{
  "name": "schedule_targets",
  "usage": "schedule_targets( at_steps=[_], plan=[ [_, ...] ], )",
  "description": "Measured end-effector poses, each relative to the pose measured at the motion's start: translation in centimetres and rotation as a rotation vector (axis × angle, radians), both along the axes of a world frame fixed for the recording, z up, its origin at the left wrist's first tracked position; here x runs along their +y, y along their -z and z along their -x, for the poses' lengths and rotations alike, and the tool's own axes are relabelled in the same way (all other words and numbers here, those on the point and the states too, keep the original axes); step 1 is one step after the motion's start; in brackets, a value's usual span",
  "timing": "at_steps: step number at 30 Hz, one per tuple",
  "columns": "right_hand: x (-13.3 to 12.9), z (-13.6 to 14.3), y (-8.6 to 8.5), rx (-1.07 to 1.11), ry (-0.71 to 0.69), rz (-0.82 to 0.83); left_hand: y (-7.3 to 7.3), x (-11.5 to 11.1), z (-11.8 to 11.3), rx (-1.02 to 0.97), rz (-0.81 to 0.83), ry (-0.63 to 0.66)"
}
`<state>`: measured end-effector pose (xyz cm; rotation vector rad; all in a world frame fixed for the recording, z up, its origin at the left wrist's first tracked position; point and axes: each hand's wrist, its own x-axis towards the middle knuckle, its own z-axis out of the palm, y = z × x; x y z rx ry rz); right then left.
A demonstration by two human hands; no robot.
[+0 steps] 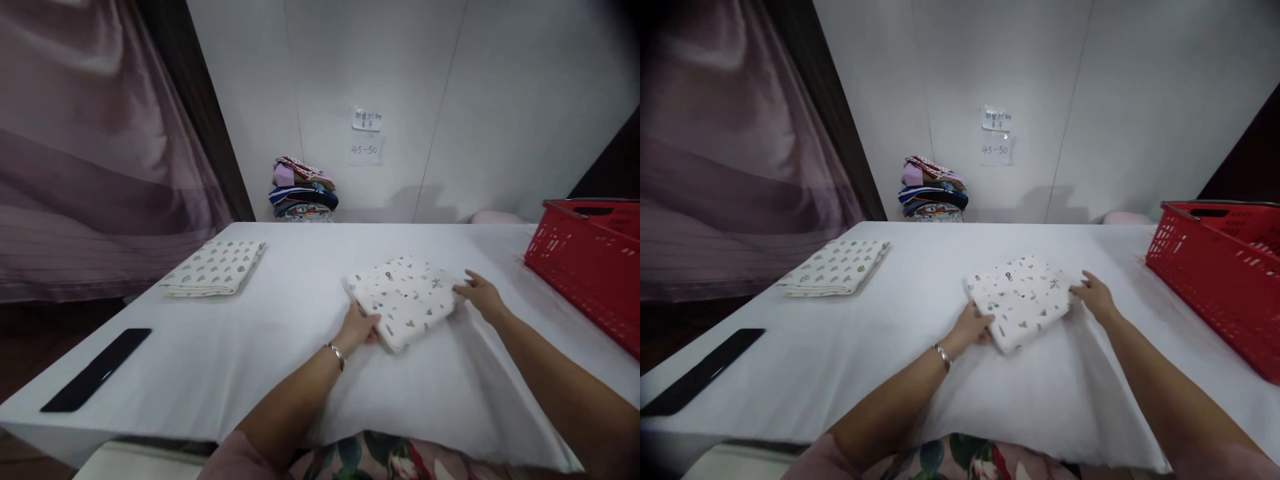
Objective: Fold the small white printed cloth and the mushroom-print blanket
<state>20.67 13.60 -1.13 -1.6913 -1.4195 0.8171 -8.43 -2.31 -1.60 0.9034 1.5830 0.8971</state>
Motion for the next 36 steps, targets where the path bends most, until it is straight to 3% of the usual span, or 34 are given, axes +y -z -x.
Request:
schedule_targets(
  at_steps=[3, 6, 10, 16, 20, 25, 28, 30, 32, 34, 36],
  plan=[
    [1.3, -0.5, -0.2, 0.112, 0.106, -0.022, 0.4, -2.0, -1.2, -0.102, 0.054, 0.079],
    [-0.2, 0.0, 0.1, 0.205, 0.141, 0.105, 0.2, -1.7, 0.6, 0.197, -0.069, -0.026],
    [-4.4, 1.3, 0.3, 0.475, 0.096, 0.242, -0.8, 1.6, 3.8, 0.619, -0.345, -0.071],
    [-8.2, 2.6, -0.4, 0.504, -0.002, 0.367, -1.6, 6.9, 3.5, 0.782, -0.279, 0.101],
    [-7.4, 3.3, -0.6, 0.377, -0.04, 0.343, -1.1, 7.1, 2.4, 0.803, -0.224, 0.117],
    [-3.2, 2.0, 0.1, 0.127, -0.071, 0.154, -0.3, 2.5, 1.2, 0.622, -0.125, 0.161],
    [-1.9, 1.7, 0.4, -0.201, -0.09, 0.026, -0.6, 0.3, 0.9, 0.533, -0.079, 0.22],
    [-2.4, 2.5, 0.5, -0.42, -0.147, -0.134, -1.3, 0.2, 0.6, 0.625, -0.15, 0.166],
    [-3.8, 3.9, 0.6, -0.549, -0.278, -0.284, -1.9, 1.0, 0.1, 0.746, -0.321, 0.153],
    [-5.3, 5.2, 1.1, -0.644, -0.421, -0.332, -2.1, 2.1, -0.7, 0.825, -0.497, 0.25],
    [-6.4, 5.9, 1.8, -0.732, -0.517, -0.302, -1.7, 3.0, -1.5, 0.862, -0.543, 0.376]
  ],
)
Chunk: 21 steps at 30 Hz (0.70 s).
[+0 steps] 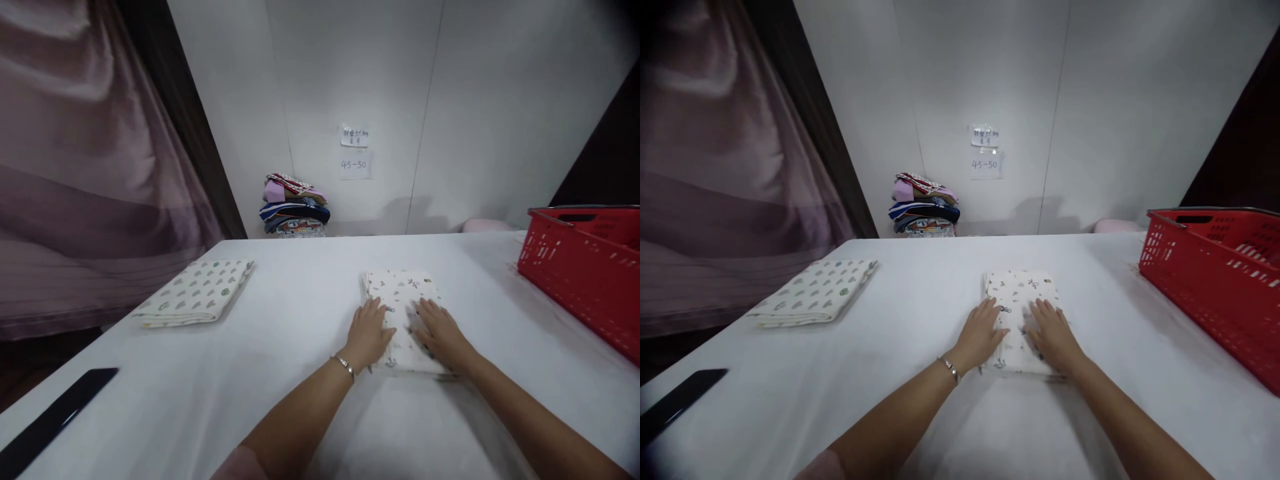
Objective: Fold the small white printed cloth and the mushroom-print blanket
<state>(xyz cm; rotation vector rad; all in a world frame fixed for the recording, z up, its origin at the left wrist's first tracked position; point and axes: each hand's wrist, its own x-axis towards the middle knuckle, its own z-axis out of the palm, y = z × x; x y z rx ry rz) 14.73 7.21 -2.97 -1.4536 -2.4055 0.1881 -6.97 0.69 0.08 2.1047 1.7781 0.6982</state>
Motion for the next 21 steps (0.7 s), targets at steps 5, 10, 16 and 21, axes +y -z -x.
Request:
schedule_targets(
  at_steps=[5, 10, 16, 21],
  plan=[
    [-0.4, -0.6, 1.5, -0.077, -0.019, 0.034, 1.7, 0.5, -0.5, 0.054, 0.132, 0.018],
    [0.1, -0.4, 1.3, -0.054, 0.008, 0.074, 2.0, 0.6, -0.1, 0.064, 0.148, 0.029],
    [1.9, 0.1, -0.1, -0.013, 0.099, -0.009, 1.5, 2.2, 0.4, -0.256, 0.122, -0.179],
    [4.5, -1.8, 0.4, 0.02, 0.306, 0.175, 1.0, 4.6, 1.0, -0.362, 0.265, -0.384]
  ],
)
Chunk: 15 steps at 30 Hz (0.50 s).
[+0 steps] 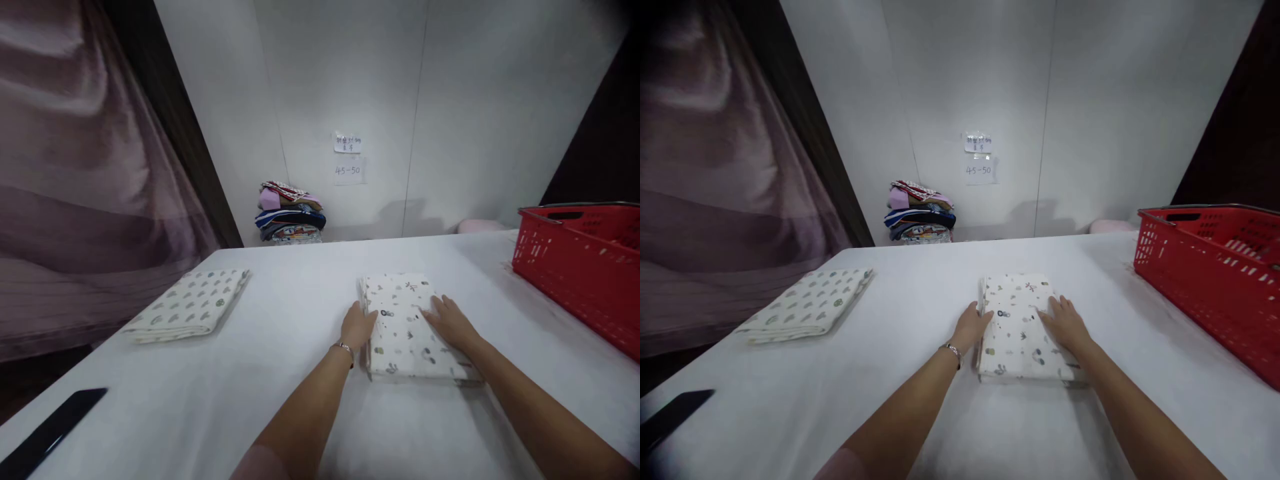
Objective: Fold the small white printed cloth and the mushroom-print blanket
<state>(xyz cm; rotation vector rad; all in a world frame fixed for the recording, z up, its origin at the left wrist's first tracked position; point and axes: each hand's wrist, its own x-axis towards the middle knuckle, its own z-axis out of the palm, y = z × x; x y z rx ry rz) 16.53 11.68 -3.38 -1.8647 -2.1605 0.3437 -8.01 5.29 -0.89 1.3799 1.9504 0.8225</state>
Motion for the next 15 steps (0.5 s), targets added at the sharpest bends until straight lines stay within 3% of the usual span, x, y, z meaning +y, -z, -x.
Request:
schedule_targets(
  at_steps=[2, 5, 9, 15],
  plan=[
    [0.6, -0.6, 0.7, 0.126, 0.018, 0.066, 0.2, 1.0, -0.1, -0.036, 0.041, -0.042],
    [0.7, -1.1, 1.5, 0.282, 0.001, 0.028, 0.9, 2.1, -0.5, -0.066, 0.063, -0.063],
    [0.3, -0.8, 1.1, 0.391, -0.02, 0.0, 1.0, 2.5, -0.1, -0.102, 0.04, -0.067],
    [0.6, 4.1, -0.1, 0.501, -0.174, 0.09, 0.1, 0.8, 4.9, -0.076, -0.016, -0.21]
  ],
)
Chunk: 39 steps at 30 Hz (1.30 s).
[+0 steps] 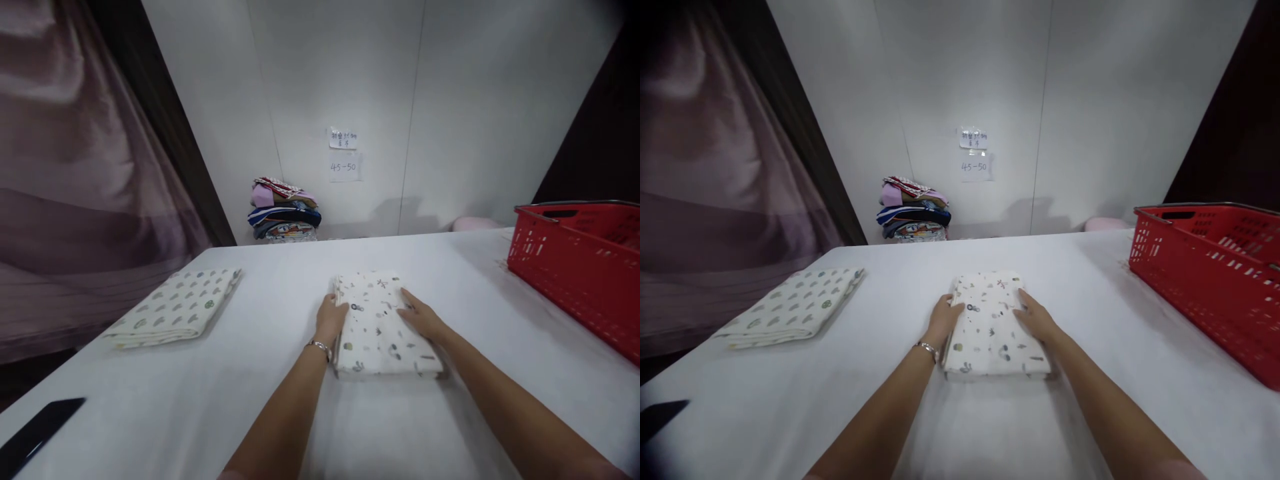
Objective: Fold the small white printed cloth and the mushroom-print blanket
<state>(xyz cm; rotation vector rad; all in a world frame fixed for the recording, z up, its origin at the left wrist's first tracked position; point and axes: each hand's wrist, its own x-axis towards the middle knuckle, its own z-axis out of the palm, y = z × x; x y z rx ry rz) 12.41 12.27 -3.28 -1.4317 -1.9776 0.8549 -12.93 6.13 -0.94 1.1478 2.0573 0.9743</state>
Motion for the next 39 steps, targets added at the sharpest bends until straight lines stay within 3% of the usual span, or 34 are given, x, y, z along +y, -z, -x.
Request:
schedule_targets(
  at_steps=[5, 8, 11, 16, 19, 25, 30, 39],
  plan=[
    [1.6, 4.1, -0.9, -0.183, -0.133, -0.027, 1.0, -2.1, 3.2, 0.064, 0.06, -0.042],
    [1.6, 5.2, -1.9, -0.375, -0.092, -0.136, 1.4, -3.2, 2.9, 0.096, 0.038, -0.019],
    [0.0, 6.5, -2.4, -0.381, -0.113, -0.253, 1.2, -4.0, 1.9, 0.137, -0.002, -0.023],
    [-3.4, 8.6, -0.9, -0.376, -0.295, -0.28, 1.3, -4.6, 1.7, 0.117, -0.089, -0.04],
    [-4.1, 8.6, 0.3, -0.397, -0.349, -0.303, 1.8, -4.7, 2.5, 0.041, -0.123, -0.041],
    [-4.6, 9.3, -0.9, -0.122, -0.217, -0.299, 3.0, -4.9, 3.1, -0.02, -0.201, -0.026],
    [-6.3, 12.4, -2.7, 0.042, -0.113, -0.123, 3.4, -4.5, 3.2, -0.056, -0.235, -0.02],
    [-7.1, 16.6, -3.4, -0.262, -0.127, -0.112, 3.4, -4.0, 3.7, -0.209, -0.17, -0.013]
  ],
)
